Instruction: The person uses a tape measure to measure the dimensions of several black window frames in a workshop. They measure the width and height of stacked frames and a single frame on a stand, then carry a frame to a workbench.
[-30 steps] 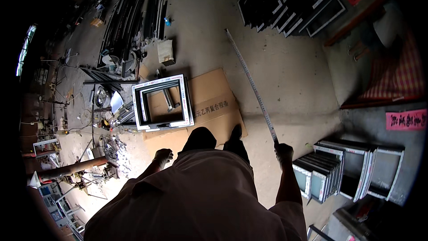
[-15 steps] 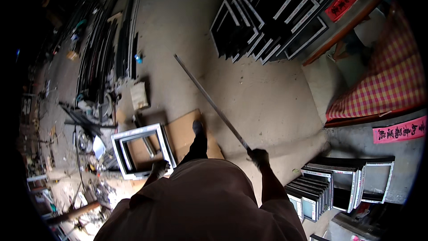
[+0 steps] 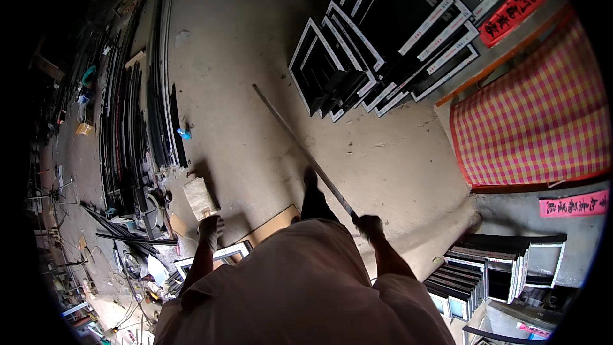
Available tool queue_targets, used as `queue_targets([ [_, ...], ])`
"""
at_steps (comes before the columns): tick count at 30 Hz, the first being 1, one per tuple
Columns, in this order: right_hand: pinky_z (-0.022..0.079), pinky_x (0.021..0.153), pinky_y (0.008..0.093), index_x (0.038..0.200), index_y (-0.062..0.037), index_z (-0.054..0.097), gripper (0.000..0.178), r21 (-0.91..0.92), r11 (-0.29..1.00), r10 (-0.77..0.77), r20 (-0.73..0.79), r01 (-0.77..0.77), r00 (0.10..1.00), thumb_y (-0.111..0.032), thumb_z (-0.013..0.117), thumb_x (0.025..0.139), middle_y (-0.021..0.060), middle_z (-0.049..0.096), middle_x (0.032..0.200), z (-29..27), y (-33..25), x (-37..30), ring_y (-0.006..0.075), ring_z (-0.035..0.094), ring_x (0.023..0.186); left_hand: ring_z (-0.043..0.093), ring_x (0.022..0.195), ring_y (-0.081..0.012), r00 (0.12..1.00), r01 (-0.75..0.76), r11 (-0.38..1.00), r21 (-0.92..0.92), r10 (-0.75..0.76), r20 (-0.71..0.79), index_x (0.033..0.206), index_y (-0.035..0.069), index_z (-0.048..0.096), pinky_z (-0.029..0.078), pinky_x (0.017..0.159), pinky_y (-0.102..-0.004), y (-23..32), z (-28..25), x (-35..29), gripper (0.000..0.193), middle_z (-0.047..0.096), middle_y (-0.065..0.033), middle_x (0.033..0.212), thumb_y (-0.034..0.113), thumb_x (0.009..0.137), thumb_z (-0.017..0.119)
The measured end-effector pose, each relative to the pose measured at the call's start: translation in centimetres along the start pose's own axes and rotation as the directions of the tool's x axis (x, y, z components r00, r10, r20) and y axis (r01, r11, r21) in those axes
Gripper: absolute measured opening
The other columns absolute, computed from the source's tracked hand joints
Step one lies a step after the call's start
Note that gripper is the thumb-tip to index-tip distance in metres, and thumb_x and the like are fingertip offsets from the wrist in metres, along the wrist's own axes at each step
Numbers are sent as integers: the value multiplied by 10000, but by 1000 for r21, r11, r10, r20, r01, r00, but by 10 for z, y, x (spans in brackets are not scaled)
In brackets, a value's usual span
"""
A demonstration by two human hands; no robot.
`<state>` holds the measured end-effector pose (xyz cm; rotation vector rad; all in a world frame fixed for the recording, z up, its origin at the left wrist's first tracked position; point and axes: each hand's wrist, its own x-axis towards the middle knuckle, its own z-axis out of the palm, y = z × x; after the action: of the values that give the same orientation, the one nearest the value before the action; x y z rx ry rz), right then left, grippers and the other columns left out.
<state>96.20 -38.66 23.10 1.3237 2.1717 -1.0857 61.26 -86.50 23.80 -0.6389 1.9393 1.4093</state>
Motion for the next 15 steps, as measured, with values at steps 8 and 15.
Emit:
queue_targets([
  [8, 474, 489, 307, 809, -33, 775, 386, -5, 998, -57, 36, 57, 998, -403, 741, 917, 47, 685, 639, -46, -209, 222, 124, 573, 496, 709, 826, -190, 987, 159, 976, -150, -160, 6, 1121, 68, 704, 520, 647, -317, 32, 20, 128, 303, 738, -84, 964, 325, 981, 625],
  [15, 565, 688, 378, 935, -87, 817, 443, -178, 967, -163, 126, 184, 979, -519, 740, 877, 66, 756, 748, -103, -432, 376, 213, 706, 670, 684, 678, -195, 901, 429, 877, -216, -396, 180, 1014, 107, 688, 486, 552, -334, 47, 18, 209, 224, 733, -70, 876, 308, 971, 599],
])
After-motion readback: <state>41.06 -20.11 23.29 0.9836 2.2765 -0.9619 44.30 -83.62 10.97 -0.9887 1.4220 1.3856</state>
